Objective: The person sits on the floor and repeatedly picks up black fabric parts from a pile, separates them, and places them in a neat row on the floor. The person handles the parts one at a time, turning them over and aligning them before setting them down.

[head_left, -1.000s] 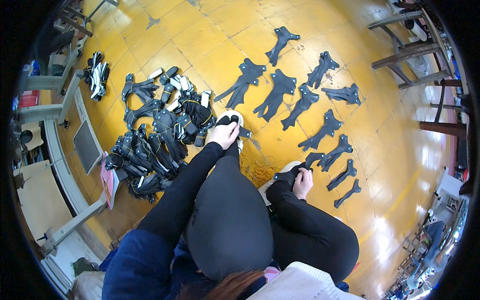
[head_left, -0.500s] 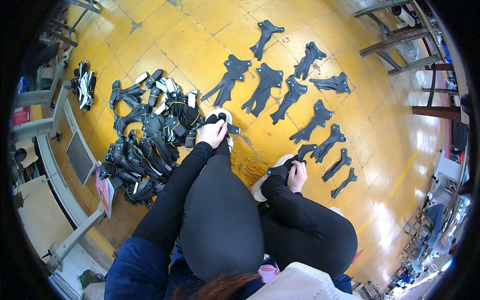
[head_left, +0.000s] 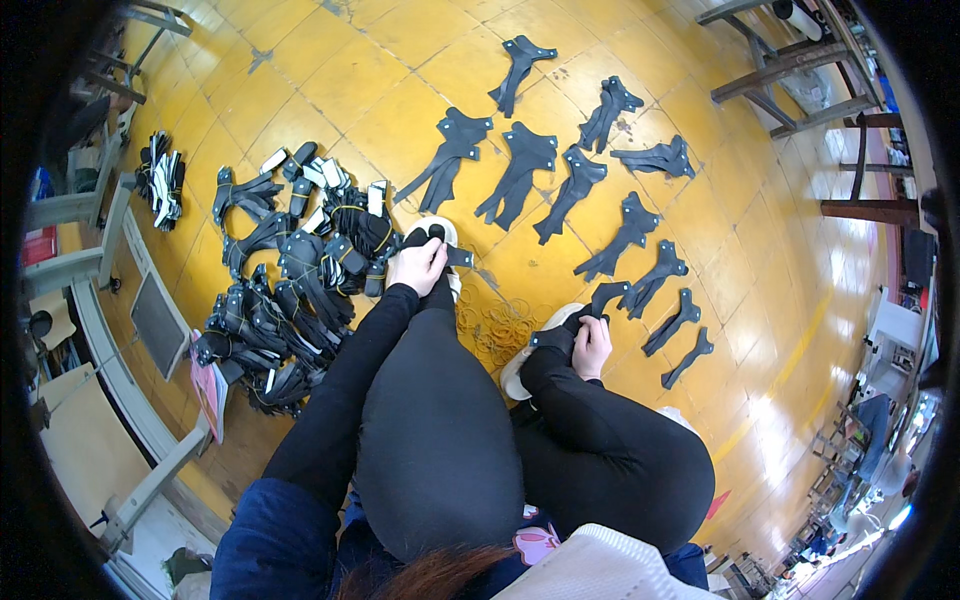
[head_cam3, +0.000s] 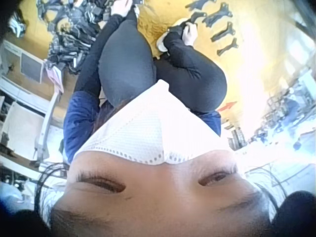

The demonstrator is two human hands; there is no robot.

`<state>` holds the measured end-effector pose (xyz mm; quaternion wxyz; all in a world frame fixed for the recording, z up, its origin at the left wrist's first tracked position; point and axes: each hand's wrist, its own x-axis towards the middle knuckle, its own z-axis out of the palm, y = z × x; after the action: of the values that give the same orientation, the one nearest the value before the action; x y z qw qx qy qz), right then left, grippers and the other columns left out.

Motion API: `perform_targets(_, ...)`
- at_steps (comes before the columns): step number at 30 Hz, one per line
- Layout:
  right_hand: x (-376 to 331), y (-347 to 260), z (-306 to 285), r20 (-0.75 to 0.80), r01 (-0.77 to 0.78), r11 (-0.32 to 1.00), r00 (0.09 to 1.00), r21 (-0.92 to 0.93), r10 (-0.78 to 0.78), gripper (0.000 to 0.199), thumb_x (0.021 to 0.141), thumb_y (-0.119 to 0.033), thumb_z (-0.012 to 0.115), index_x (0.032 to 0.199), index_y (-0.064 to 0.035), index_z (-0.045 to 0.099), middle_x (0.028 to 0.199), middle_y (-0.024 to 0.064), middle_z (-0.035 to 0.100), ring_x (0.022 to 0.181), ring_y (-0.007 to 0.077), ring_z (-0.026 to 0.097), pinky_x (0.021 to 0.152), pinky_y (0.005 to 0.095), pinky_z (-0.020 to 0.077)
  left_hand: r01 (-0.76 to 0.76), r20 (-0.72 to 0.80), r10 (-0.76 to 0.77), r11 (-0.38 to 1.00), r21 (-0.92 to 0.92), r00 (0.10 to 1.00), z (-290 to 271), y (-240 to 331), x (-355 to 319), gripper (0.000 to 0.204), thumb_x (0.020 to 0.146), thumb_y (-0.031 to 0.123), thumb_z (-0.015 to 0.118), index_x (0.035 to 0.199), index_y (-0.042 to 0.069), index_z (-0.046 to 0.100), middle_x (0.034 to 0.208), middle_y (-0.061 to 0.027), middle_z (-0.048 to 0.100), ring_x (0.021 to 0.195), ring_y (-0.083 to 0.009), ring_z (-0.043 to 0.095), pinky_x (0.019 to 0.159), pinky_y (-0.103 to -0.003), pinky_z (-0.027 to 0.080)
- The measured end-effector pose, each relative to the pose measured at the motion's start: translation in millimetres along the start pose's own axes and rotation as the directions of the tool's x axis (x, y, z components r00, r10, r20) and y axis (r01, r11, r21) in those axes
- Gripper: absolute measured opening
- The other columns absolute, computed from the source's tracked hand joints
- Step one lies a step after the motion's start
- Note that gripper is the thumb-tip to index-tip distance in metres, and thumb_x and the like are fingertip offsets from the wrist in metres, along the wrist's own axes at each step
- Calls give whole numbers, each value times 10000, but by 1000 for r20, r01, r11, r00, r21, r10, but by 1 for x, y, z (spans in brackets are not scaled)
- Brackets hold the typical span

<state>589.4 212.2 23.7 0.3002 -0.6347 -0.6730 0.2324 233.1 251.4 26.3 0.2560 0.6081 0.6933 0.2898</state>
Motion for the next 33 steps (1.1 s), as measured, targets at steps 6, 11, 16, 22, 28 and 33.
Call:
perform_targets(6,12,-17,-3,53,-300,939,954,171,295,219,902,-22,477,1102,-37,566,790,83,593,628,171,564,578,279,464,18,14,-18,999,-37,1000,3,-4,-1,209,918,171,508,767,27,528,544,-150,517,512,-310,574,488,-386,414)
perform_targets(11,47,-29,1,142,-459,772,884,439,445,341,944,-62,425,1284,-69,453,788,41,617,610,77,550,548,217,459,139,83,-132,986,-88,988,5,-15,-3,194,902,218,536,801,55,562,643,-198,577,621,-375,595,533,-437,442)
perform_targets(16,110,-13,30,484,-603,621,790,501,376,355,943,-91,419,1296,-76,459,982,72,661,835,120,565,760,251,455,149,96,-141,986,-76,985,3,-10,-1,220,914,192,521,750,46,522,568,-186,521,559,-367,572,495,-431,414)
perform_targets(22,173,0,84,304,-365,793,923,488,237,378,939,-97,457,1314,-50,443,1112,90,634,1018,158,562,905,280,420,97,63,-94,994,-52,994,4,-5,4,209,908,170,532,744,40,517,585,-195,523,558,-372,562,494,-428,402)
perform_targets(28,168,-9,96,230,-123,992,966,27,113,406,860,-163,585,1252,-85,513,1226,160,559,1180,302,479,1019,396,343,147,90,-141,987,-63,986,3,-5,1,215,911,174,526,746,36,515,575,-197,500,555,-375,554,488,-421,399)
perform_targets(33,134,-7,70,168,-125,986,980,108,105,236,829,-125,590,1051,-49,613,1183,172,559,1170,362,456,1026,419,333,57,74,-54,998,-28,996,5,-5,2,246,937,141,482,718,36,518,479,-66,508,402,-170,547,409,-296,388)
